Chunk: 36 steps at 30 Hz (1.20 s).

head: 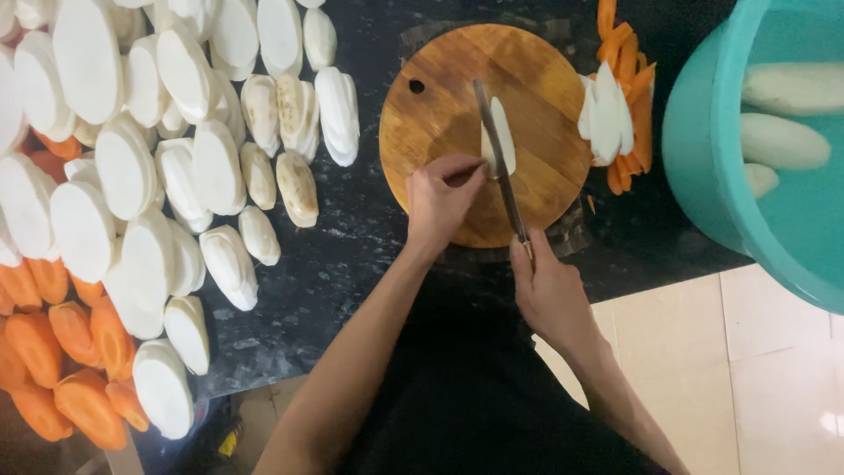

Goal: Slicing a large white root vegetable into thin pieces on a wooden cutting board using a knife.

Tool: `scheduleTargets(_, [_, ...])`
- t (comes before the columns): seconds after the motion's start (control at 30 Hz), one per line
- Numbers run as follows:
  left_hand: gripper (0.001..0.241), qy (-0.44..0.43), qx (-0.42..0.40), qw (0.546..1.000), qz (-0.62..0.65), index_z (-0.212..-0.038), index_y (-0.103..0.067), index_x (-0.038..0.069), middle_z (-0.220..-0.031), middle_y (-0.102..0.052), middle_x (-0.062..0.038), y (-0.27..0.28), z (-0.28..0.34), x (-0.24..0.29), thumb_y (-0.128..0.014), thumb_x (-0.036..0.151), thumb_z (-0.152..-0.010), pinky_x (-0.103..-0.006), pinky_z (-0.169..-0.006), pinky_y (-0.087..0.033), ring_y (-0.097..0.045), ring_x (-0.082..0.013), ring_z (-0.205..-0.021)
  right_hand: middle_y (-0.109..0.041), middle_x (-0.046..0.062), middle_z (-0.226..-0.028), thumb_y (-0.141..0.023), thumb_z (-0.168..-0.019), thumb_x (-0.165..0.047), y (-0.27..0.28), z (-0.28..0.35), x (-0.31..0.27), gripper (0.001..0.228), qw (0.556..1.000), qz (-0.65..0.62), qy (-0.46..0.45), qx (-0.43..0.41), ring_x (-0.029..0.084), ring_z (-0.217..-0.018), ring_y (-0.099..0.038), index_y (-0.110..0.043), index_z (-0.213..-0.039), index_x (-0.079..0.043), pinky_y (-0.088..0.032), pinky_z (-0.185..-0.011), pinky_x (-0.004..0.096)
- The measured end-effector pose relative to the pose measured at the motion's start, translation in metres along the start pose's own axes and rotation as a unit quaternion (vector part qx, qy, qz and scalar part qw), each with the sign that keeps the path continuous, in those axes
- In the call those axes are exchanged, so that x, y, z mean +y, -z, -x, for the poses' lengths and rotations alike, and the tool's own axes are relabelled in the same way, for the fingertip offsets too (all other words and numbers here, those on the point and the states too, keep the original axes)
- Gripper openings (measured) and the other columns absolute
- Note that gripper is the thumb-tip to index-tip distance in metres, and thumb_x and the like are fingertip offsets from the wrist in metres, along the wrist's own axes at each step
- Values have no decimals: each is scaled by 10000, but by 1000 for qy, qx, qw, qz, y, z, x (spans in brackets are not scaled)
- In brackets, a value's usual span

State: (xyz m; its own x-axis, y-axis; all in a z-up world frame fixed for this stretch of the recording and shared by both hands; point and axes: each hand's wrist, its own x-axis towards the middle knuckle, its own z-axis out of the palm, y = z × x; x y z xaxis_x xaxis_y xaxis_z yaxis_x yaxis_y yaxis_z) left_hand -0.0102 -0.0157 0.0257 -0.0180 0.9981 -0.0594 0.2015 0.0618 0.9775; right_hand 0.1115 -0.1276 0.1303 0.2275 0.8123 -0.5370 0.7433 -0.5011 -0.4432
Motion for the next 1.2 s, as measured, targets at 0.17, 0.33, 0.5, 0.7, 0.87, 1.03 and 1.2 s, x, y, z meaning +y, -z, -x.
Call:
scheduleTargets(0.17, [130,19,8,1000,-3,-923,-827,180,-891,-795,-44,1,-1,-2,-831,223,-801,-354,-731,-638,-766,-270,-891,-709,337,-926,-312,-1054,-511,-5,-19,-4,595,999,-31,14,-24,594,-927,-654,-442,-1502,-142,-528,-785,669])
scheduleTargets(0.33, [259,25,34,999,17,-937,-815,103,-852,-778,-130,-4,0,20,-885,201,-708,-337,-683,-658,-770,-298,-826,-682,392,-1017,-320,-1046,-522,7,-17,-18,591,999,-38,10,-33,611,-1025,-621,-447,-1469,-130,-486,-875,691])
scheduleTargets(0.5, [328,66,18,997,22,-1011,-787,45,-890,-782,-170,0,5,30,-832,152,-704,-370,-730,-672,-767,-324,-869,-713,342,-980,-324,-1042,-548,11,-5,-8,582,996,-81,3,-30,571,-972,-666,-486,-1466,-184,-548,-800,648])
scheduleTargets(0.7, [344,71,35,997,17,-1058,-784,93,-878,-782,-127,-7,3,20,-821,178,-727,-368,-775,-657,-778,-261,-839,-708,349,-1020,-353,-1041,-537,36,16,-16,636,989,-144,-20,5,540,-882,-699,-485,-1504,-121,-549,-764,611])
scheduleTargets(0.87, [318,66,42,997,-20,-1053,-791,133,-871,-788,-108,-6,5,28,-817,210,-745,-392,-768,-661,-780,-258,-829,-655,197,-705,-358,-1062,-492,12,3,40,557,976,-214,-40,18,367,-589,-685,-533,-1439,-122,-566,-573,482])
scheduleTargets(1.03, [355,55,25,998,-12,-1068,-787,167,-895,-793,-56,-10,4,15,-836,201,-718,-329,-724,-667,-781,-193,-817,-675,171,-686,-435,-1074,-453,-7,-5,80,449,969,-241,-33,34,315,-610,-697,-648,-1341,-162,-551,-647,453])
scheduleTargets(1.2, [336,-29,14,999,-35,-1131,-772,104,-1017,-770,-145,-16,6,15,-837,168,-807,-387,-663,-662,-754,-336,-885,-583,228,-694,-403,-1091,-374,-40,-16,118,514,888,-457,-50,-24,313,-493,-604,-473,-1431,6,-528,-490,427])
